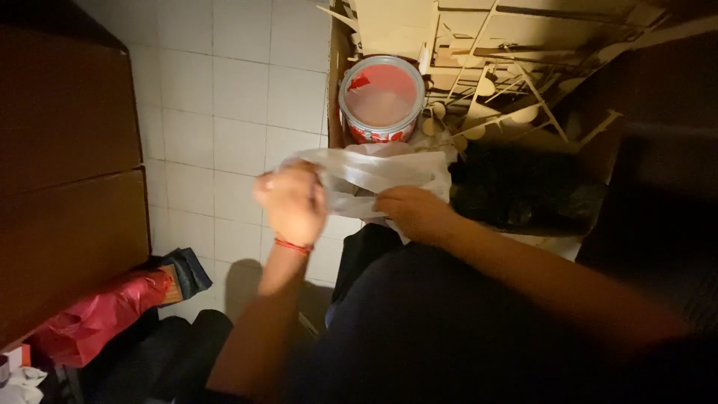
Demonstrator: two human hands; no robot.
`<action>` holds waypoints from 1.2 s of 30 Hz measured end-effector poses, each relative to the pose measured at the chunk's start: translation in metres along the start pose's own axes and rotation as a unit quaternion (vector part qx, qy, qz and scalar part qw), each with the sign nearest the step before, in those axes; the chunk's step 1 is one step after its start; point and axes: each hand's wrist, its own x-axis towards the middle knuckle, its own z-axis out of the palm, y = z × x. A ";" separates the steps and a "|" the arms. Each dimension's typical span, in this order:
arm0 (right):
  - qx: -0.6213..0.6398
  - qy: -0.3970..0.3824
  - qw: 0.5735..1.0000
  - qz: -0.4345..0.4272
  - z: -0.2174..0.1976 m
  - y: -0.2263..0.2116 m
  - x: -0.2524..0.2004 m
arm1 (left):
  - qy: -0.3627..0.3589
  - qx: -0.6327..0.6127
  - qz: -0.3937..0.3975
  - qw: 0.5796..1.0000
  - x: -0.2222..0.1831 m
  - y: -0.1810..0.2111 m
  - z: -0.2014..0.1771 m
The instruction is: Unpacking and sorting laser-cut wooden pieces from a cardboard box into a plastic bag.
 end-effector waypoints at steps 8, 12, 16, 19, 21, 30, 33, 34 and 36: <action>0.072 -0.374 0.811 0.444 0.014 -0.014 0.086 | -0.600 0.030 0.072 0.796 0.009 0.039 0.009; 0.062 -0.047 0.922 0.379 0.015 0.049 -0.006 | -0.540 0.049 -0.006 0.840 -0.023 0.005 0.029; 0.064 -0.208 0.902 0.374 -0.025 0.005 0.018 | -0.591 0.009 -0.087 0.802 0.004 -0.001 -0.011; 0.053 -0.337 0.865 0.368 -0.058 -0.038 0.043 | -0.600 0.007 -0.092 0.795 0.004 -0.009 -0.013; 0.049 -0.402 0.839 0.364 -0.073 -0.042 0.045 | -0.609 0.014 -0.088 0.788 0.003 -0.010 -0.022; -0.098 -0.090 0.863 0.487 -0.051 0.173 -0.016 | -0.494 -0.117 -0.179 0.842 -0.085 -0.038 -0.061; -0.127 -0.227 0.823 0.506 -0.059 0.137 0.059 | -0.542 -0.138 -0.198 0.805 -0.154 -0.065 -0.064; -0.111 -0.294 0.764 0.564 -0.056 0.138 0.073 | -0.567 -0.098 -0.098 0.812 -0.194 -0.083 -0.060; -0.091 -0.357 0.700 0.613 -0.039 0.154 0.081 | -0.584 -0.053 0.002 0.810 -0.291 -0.106 -0.029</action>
